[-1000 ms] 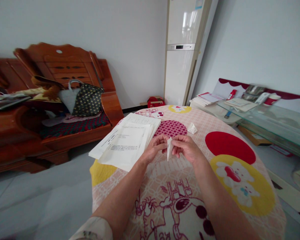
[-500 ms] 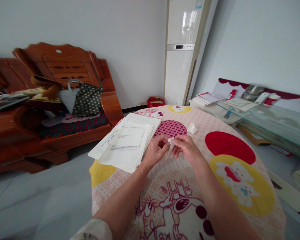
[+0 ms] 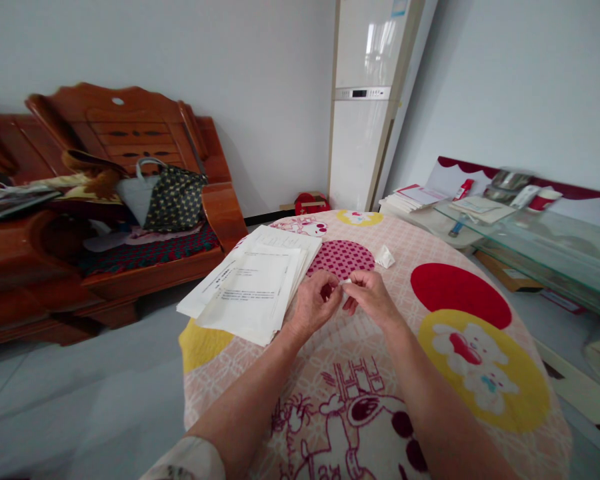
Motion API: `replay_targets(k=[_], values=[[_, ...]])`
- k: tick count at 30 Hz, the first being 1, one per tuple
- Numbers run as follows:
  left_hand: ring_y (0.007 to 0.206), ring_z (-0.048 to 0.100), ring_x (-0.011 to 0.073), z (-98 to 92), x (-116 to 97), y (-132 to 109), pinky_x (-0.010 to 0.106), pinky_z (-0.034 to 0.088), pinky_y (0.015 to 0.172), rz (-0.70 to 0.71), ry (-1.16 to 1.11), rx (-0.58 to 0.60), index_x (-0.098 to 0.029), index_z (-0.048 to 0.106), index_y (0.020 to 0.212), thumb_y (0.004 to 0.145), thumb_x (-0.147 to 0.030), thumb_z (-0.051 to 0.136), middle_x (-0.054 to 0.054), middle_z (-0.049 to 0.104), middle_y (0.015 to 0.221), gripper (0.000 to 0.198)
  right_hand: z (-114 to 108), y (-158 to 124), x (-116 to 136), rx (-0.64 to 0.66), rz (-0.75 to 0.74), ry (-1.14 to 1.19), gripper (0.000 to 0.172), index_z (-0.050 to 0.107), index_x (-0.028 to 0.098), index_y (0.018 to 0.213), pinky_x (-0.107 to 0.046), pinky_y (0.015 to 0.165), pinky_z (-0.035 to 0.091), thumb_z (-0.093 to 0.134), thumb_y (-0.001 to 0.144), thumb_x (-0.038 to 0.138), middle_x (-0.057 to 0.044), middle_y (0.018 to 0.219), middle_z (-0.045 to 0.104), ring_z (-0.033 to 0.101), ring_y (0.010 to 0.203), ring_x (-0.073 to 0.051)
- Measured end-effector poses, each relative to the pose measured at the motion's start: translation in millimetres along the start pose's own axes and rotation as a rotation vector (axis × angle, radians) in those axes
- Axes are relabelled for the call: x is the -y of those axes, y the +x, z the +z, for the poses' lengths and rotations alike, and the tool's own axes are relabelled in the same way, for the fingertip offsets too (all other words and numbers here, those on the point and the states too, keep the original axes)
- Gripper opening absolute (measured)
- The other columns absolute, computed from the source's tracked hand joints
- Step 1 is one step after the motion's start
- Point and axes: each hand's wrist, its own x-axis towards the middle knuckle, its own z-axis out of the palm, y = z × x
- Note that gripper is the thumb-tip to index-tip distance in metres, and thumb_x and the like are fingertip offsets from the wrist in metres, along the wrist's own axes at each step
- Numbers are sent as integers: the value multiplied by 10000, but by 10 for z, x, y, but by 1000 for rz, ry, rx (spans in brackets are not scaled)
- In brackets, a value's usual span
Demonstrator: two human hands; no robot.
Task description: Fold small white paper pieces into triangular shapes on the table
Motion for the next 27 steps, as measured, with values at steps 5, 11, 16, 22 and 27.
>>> replay_targets(k=[5,11,16,22,27], values=[[627,507,110,-10,7,-2,236,407,594,110,85,-8,-181,568,802,880,-135,566,-1,571,730,90,21,-18,21,-30,-57,-105,205,476,214,596,-203,366,472,583,755,285,53,483,520,631,456,-157],[633,504,116,4,30,-10,239,403,592,195,146,-16,-189,545,790,848,-79,544,-1,566,725,125,31,-14,-16,-120,-134,-259,203,425,220,580,-203,400,410,560,727,257,62,505,459,559,443,-124],[692,545,132,-5,32,-14,246,424,622,179,66,41,-187,583,808,866,-123,547,25,626,786,94,-2,1,-33,-147,-180,-324,220,372,228,539,-214,427,375,546,674,218,61,499,404,532,467,-124],[621,565,130,-69,29,37,240,423,589,-151,-163,125,-162,676,1018,998,-400,487,4,616,695,305,-16,-44,12,-63,-211,-272,260,406,228,552,-227,452,375,545,770,257,39,486,457,520,474,-132],[546,497,109,-51,65,60,221,383,536,-252,-305,137,-157,655,848,952,-486,559,-27,529,592,359,-12,-34,19,-95,-279,-348,287,372,226,520,-227,456,324,548,747,234,32,484,452,455,483,-119]])
